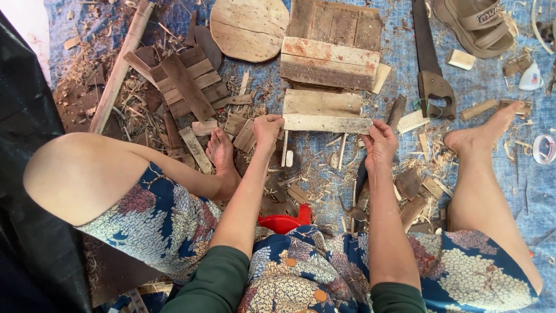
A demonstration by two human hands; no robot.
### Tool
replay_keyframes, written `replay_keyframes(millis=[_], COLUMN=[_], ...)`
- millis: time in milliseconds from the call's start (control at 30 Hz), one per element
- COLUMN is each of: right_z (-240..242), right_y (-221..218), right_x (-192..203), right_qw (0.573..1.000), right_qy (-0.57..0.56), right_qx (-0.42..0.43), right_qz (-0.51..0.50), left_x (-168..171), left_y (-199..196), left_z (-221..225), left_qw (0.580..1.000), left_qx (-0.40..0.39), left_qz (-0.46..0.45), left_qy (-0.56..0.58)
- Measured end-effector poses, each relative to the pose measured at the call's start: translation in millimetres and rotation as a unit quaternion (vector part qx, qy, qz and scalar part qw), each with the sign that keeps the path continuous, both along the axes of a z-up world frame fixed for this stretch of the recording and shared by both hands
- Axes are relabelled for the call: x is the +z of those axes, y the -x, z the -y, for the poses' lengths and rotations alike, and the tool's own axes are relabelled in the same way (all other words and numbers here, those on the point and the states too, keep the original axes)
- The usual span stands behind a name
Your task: Assembling a wooden structure from scrap pieces using a hammer and nails on a floor workspace.
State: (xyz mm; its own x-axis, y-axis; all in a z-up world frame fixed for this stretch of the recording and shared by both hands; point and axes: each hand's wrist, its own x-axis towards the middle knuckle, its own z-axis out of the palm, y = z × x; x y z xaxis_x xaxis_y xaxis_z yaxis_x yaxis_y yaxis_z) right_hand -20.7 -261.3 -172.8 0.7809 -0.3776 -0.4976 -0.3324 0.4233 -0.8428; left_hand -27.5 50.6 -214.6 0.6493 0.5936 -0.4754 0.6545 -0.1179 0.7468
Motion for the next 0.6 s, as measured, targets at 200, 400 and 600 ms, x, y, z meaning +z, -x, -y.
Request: replay_keyframes(millis=[200, 400, 600], right_z=[-5, -4, 3], right_y=[1, 4, 4], right_x=[6, -3, -14], right_qw=[1.0, 0.999, 0.999], right_qy=[0.015, 0.017, 0.013], right_qx=[0.008, -0.007, -0.022], right_qz=[-0.01, -0.027, -0.033], left_x=[26, 30, 28], left_y=[7, 3, 0], left_z=[1, 0, 4], left_qw=[0.998, 0.999, 0.997], left_qx=[0.025, 0.017, 0.026], left_qz=[0.009, 0.022, 0.032], left_qy=[0.052, 0.045, 0.064])
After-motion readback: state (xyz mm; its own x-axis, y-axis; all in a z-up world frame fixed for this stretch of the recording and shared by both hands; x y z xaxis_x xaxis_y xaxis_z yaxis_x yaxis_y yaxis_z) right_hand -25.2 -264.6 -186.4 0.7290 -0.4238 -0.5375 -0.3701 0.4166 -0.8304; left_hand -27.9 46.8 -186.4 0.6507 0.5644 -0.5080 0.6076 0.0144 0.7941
